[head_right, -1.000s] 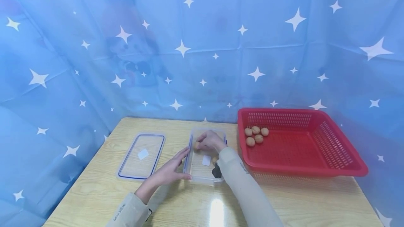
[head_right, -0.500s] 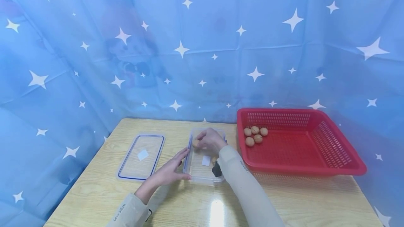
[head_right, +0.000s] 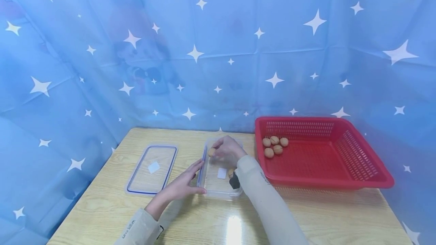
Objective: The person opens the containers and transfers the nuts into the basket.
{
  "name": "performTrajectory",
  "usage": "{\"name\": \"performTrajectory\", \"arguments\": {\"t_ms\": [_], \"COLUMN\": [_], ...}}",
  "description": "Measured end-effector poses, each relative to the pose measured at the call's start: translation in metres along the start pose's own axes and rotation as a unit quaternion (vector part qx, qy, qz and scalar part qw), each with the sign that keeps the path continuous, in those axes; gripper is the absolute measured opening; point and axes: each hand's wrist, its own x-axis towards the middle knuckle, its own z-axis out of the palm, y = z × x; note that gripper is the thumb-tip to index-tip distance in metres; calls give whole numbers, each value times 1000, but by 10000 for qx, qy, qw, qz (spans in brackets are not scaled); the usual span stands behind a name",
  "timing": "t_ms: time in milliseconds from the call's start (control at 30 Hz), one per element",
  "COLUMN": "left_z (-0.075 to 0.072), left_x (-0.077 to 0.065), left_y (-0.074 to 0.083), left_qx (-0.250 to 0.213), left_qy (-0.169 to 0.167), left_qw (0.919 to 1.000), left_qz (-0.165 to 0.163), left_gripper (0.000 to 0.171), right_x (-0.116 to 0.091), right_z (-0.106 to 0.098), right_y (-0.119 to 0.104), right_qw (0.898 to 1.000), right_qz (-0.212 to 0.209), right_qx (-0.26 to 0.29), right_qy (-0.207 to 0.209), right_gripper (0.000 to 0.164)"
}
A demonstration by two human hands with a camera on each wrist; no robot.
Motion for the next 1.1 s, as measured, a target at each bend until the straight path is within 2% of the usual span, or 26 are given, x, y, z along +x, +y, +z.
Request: {"name": "performTrajectory", "arguments": {"t_ms": [233,500,733,1100], "left_z": [0,0,0,0], "left_x": [0,0,0,0], "left_y": [0,1,1,4], "left_qx": [-41,-22,-34,-6], "left_qy": [6,9,-14,1], "left_qw": [10000,10000,10000,10000], "left_qz": [-20,-22,-10,-20], "left_gripper": [94,94,94,94], "right_x": [-9,-10,-9,-12], "right_z": [-5,-12,-17,-32], "right_y": [-7,-10,-14,-23], "right_qw": [9995,9995,9990,9975], "right_qz": [79,-260,-232,-271], "right_qx": [295,7,-389,-639], "right_qy": [-118,-151,-22,101], "right_gripper": [31,34,34,36]}}
